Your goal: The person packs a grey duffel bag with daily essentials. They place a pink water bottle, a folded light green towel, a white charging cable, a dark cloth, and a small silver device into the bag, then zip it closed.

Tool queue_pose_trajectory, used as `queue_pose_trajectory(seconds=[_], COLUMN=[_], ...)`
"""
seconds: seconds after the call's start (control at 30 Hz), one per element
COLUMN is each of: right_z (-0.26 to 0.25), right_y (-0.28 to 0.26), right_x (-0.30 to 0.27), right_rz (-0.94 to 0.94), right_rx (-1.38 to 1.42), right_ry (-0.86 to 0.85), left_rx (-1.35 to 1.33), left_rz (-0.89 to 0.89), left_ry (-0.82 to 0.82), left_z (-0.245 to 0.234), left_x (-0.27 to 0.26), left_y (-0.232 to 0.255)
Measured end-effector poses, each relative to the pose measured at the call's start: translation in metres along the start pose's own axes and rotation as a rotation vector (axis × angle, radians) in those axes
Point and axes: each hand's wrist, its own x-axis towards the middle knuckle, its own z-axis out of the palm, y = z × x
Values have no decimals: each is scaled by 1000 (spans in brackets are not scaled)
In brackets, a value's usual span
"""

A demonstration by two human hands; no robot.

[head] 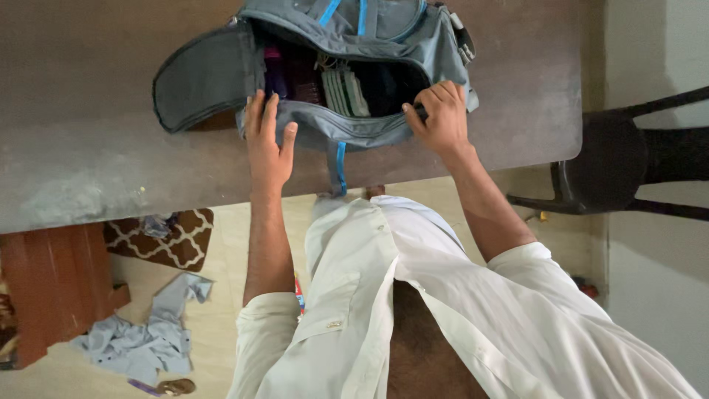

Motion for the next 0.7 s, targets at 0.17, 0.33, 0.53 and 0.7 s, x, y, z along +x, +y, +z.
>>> queue_pose_trajectory(seconds=[0.17, 0.33, 0.53, 0.7], right_z=[2, 8, 26, 30], right_y=[-8, -35, -70, -70], right_x=[-1, -5, 8, 7], right_rz=[-51, -28, 35, 73], right_rx=[35, -11, -203, -247], right_ry=[15, -113, -458, -507], left_rx=[-383, -667, -1143, -965], left_rz=[-378, -946, -978, -656], left_ry=[258, 453, 614, 796], left_z=[36, 39, 17, 24], left_x=[-35, -29, 26, 62], left_y=[-38, -91, -134, -115])
